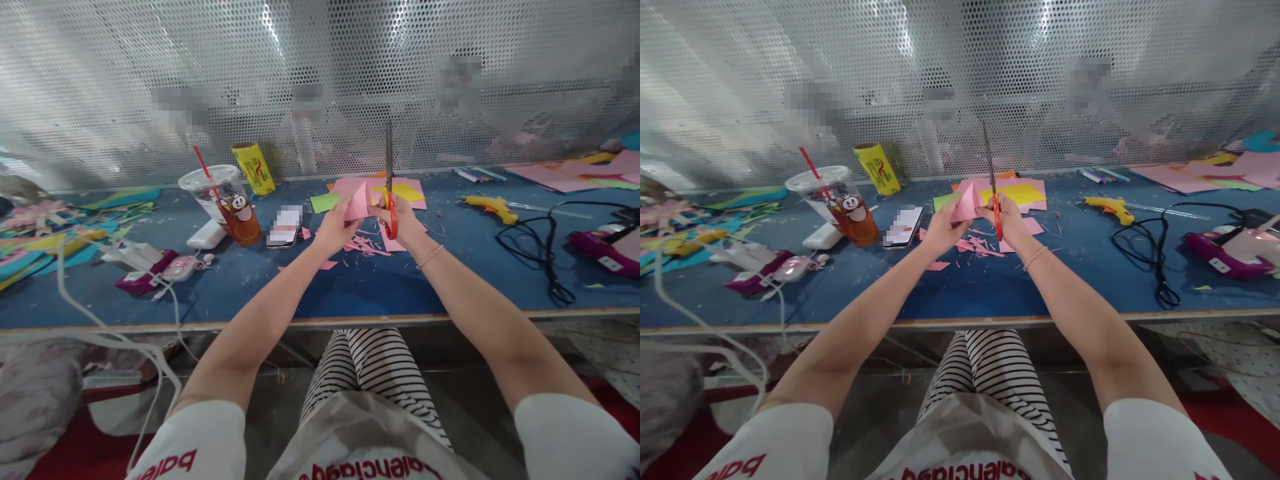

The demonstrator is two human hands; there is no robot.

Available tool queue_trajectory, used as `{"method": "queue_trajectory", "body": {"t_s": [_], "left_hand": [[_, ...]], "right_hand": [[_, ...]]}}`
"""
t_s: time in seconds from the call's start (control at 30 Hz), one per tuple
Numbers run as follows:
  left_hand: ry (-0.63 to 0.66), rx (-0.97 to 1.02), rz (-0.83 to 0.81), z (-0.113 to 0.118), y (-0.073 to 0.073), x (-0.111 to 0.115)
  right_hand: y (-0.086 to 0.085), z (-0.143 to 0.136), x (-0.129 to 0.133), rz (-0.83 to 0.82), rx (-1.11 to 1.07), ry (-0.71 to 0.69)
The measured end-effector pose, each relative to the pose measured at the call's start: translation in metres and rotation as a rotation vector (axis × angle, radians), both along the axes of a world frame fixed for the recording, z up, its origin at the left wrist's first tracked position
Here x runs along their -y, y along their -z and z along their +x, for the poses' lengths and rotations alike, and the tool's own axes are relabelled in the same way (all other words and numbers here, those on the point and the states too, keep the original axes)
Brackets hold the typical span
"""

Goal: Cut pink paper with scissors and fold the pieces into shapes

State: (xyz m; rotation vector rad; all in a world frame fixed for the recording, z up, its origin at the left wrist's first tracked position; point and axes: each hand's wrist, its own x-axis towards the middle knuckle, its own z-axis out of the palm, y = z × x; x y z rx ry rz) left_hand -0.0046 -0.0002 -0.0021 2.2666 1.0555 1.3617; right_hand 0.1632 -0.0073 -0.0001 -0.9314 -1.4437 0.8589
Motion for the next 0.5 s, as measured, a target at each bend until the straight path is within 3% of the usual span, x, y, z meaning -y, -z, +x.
{"method": "queue_trajectory", "body": {"t_s": [0.1,0.2,0.33,0.5], "left_hand": [[0.072,0.071,-0.095,0.0003,-0.0041,0.0047],[0.133,0.223,-0.296,0.0012,-0.0039,0.0056],[0.199,0.536,-0.543,0.0023,-0.0037,0.0011],[0.249,0.88,-0.701,0.0,-0.0116,-0.0014]], "right_hand": [[0.0005,0.0,-0.0015,-0.002,-0.011,0.007],[-0.0006,0.0005,-0.002,0.004,-0.024,-0.004],[-0.0035,-0.0009,-0.0005,-0.03,-0.028,-0.007],[-0.0023,-0.0022,-0.0006,-0.034,-0.053,-0.014]]}}
